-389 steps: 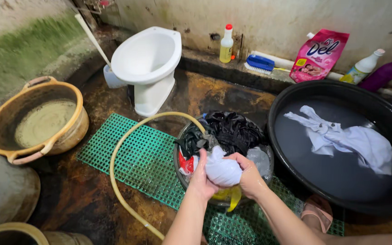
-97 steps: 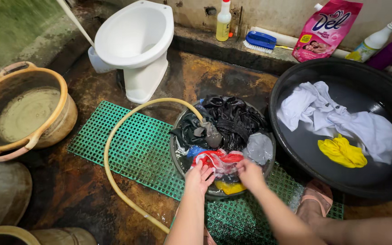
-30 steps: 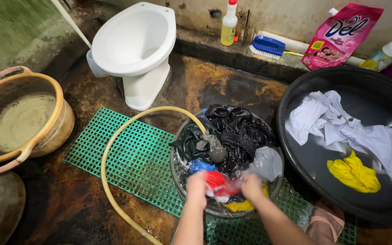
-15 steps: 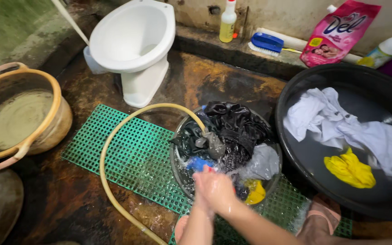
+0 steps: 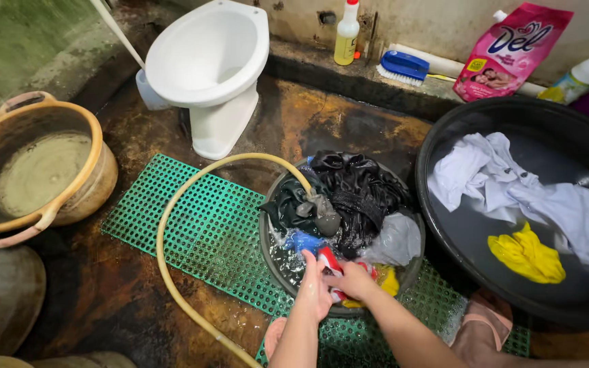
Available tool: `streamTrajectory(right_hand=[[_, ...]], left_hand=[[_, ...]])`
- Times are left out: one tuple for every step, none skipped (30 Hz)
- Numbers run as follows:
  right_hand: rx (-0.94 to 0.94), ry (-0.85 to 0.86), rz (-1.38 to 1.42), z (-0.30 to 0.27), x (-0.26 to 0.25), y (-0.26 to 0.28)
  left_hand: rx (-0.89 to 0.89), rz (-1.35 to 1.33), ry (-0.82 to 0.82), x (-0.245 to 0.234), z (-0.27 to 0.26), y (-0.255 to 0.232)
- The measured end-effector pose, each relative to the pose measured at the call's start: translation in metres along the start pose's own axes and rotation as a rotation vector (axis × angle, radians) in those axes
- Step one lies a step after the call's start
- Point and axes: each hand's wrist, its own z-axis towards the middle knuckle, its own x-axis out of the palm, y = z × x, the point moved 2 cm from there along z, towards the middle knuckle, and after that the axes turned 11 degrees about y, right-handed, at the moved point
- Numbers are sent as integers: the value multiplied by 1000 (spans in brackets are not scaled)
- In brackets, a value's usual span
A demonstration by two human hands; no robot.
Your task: The person hand washes multiple pieces of clothing in a small basin, scrubbing and rinsing each item before transferring it to a larger basin of water.
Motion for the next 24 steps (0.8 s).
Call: streamTrajectory(right_hand=[[57, 62, -42, -3, 3, -1], [53, 63, 114, -8, 0, -1], [46, 66, 265, -12, -10, -1], [38, 68, 416, -18, -23, 0], [-17, 99, 591, -23, -36, 4], [-73, 132, 764, -29, -48, 7], [-128, 162, 939, -37, -61, 10], [-158, 193, 1105, -44, -72, 14], [-186, 224, 1272, -53, -81, 17], [-214, 256, 1439, -61, -87, 22], [-280, 297, 1516, -67, -93, 29], [-348, 340, 1591, -72, -99, 37], [-415, 384, 1668, -77, -102, 44], [-437, 417, 1668, -81, -104, 50], [-462, 450, 1670, -84, -104, 56], [-486, 483, 1671, -87, -104, 60], [-478, 469, 1666, -91, -104, 62], [-470, 456, 1662, -95, -104, 63], [-462, 446, 1655, -98, -105, 64], [-447, 429, 1643, -103, -107, 66], [-435, 409, 1628, -106, -113, 70], [-423, 389, 1613, -108, -119, 76], [-380, 354, 1542, -113, -125, 81], [-337, 318, 1470, -116, -130, 88]], left_hand=[[-4, -6, -34, -5, 3, 7], [38, 75, -71, -11, 6, 10], [85, 153, -107, -15, 10, 11], [132, 231, -144, -19, 13, 12], [199, 254, -143, -22, 16, 11], [266, 276, -142, -24, 17, 8], [330, 299, -140, -24, 18, 6], [406, 372, -158, -24, 16, 3], [480, 443, -178, -23, 11, 2], [555, 515, -198, -19, 6, -1], [578, 527, -180, -15, 1, -5], [602, 539, -163, -10, -6, -11], [623, 553, -146, -4, -14, -16], [544, 488, -102, 3, -20, -20], [464, 425, -58, 10, -25, -24], [383, 361, -15, 18, -29, -29], [434, 467, 9, 26, -34, -35], [484, 573, 33, 34, -38, -39], [536, 677, 54, 42, -44, -43], [544, 718, 17, 46, -49, -45], [553, 759, -17, 51, -53, -49], [562, 799, -51, 54, -56, -54], [589, 748, -119, 56, -59, -57], [615, 697, -187, 57, -60, -61]])
